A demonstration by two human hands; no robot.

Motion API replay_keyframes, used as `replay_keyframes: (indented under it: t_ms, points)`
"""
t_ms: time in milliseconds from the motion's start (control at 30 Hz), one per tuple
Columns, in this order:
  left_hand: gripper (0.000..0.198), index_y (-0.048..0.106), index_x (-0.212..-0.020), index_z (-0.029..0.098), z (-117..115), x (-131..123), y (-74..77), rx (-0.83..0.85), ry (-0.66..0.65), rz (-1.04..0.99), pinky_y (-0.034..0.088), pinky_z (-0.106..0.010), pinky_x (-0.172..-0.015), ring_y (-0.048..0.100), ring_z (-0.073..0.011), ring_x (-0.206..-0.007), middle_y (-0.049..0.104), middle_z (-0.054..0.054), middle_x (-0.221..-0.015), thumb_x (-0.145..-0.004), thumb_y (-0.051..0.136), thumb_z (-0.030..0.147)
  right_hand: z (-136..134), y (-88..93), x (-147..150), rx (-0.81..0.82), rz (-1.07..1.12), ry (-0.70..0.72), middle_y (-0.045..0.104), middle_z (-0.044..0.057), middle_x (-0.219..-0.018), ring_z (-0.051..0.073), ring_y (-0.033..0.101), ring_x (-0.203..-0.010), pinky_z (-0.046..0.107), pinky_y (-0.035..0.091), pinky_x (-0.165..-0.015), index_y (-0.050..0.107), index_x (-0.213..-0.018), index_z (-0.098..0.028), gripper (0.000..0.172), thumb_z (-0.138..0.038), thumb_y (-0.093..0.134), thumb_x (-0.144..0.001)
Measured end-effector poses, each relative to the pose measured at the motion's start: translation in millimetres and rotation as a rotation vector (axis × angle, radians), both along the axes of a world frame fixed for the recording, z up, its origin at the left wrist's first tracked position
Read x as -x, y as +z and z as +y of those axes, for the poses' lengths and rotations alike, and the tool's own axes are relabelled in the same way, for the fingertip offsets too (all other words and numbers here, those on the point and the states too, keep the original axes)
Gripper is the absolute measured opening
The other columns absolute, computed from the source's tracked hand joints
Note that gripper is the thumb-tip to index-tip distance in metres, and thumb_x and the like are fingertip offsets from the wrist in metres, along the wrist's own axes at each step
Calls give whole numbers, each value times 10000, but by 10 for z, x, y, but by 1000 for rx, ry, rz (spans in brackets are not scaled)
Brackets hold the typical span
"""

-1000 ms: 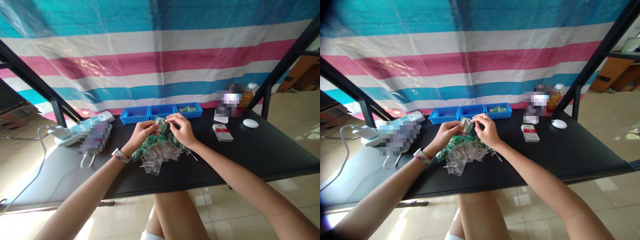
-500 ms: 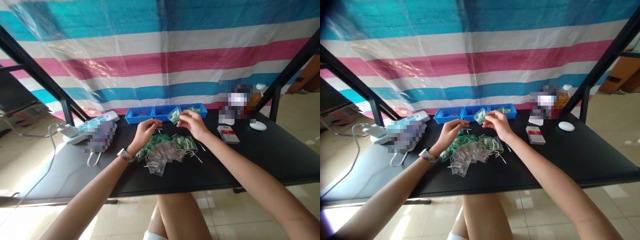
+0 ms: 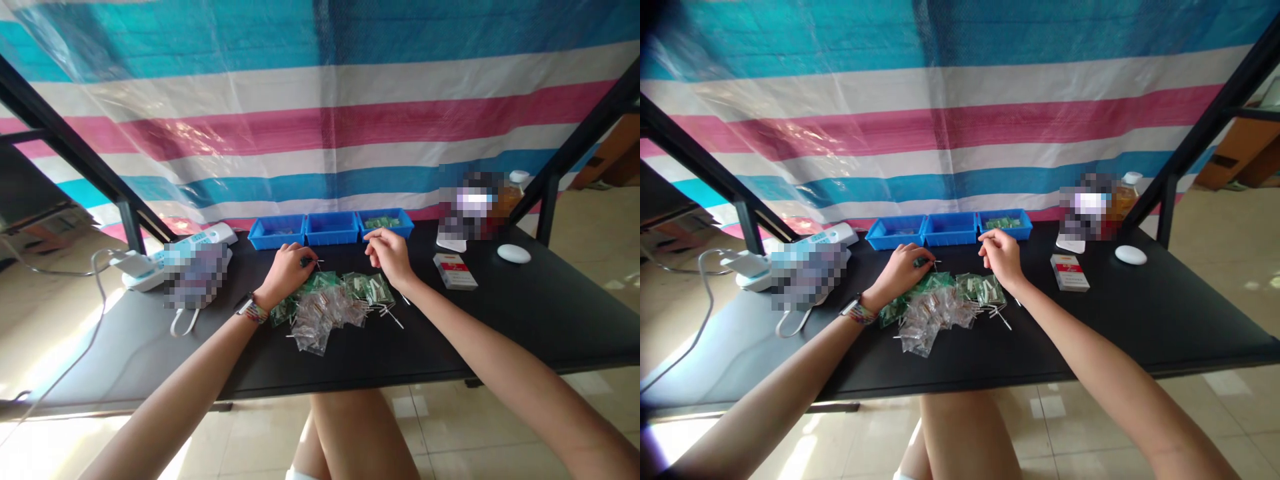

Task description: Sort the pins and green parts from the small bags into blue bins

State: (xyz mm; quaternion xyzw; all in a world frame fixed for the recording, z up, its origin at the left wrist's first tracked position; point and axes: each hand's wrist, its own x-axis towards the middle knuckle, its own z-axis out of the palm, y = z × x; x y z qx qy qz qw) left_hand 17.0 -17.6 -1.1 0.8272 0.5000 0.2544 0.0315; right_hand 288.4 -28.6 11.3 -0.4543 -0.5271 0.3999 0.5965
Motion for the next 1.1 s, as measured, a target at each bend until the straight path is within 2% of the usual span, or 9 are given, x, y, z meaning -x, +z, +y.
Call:
replay_keyframes:
  t_ms: [100,233,400,500,567,700,900,1100]
  points:
    - [132,755,-910,225,-1,-18,1,-25,0,9,470,-429,-882,597,-286,-895,691,-87,-908,-919,623,231,-35,14,73,-54,-144,54,625,-32,-605,96,508,-423,224,382,-422,676,-852,-198,132,-302,598,-830]
    - [114,699,-962,223,-61,-79,99,-80,-12,-90,463,-443,-941,610,-288,-964,724,-80,-977,-955,586,217,-86,37,112,-63,-204,139,653,-16,-649,116,540,-498,227,413,-461,691,-881,-205,158,-350,637,-850]
    - [154,711,-1010,235,-263,-240,288,-82,-225,-275,496,-400,-959,648,-248,-1005,762,-58,-1012,-1037,580,312,-108,85,114,59,-145,369,674,-4,-703,101,532,-478,215,357,-417,701,-859,-194,309,-503,689,-867]
    - [155,735,-1017,243,-376,-320,332,-95,-313,-326,507,-387,-925,650,-241,-982,774,-54,-991,-1041,612,334,-127,120,113,93,-134,470,693,3,-718,113,563,-495,220,393,-429,687,-843,-195,374,-561,761,-824]
    - [155,744,-1012,245,-417,-348,335,-101,-322,-333,509,-385,-912,648,-237,-957,774,-54,-974,-1040,619,334,-143,139,108,79,-147,491,699,10,-715,119,574,-513,224,409,-446,684,-823,-193,403,-583,786,-808]
    - [161,754,-1000,245,-431,-355,329,-104,-301,-331,509,-388,-919,646,-236,-952,773,-56,-962,-1034,627,338,-167,162,101,36,-182,511,702,17,-722,123,575,-538,226,402,-466,687,-801,-191,443,-627,726,-866]
    - [180,739,-997,237,-427,-337,351,-88,-253,-353,514,-386,-921,657,-241,-960,771,-57,-975,-1025,634,380,-162,123,124,18,-173,518,674,-8,-734,125,579,-546,240,411,-495,678,-852,-197,367,-526,833,-806]
    - [366,685,-803,217,-420,-318,401,108,-209,-400,497,-351,-816,643,-223,-843,734,-41,-828,-1041,554,462,-171,131,129,-39,-160,462,641,-25,-687,126,575,-557,245,424,-514,652,-856,-208,272,-414,823,-811]
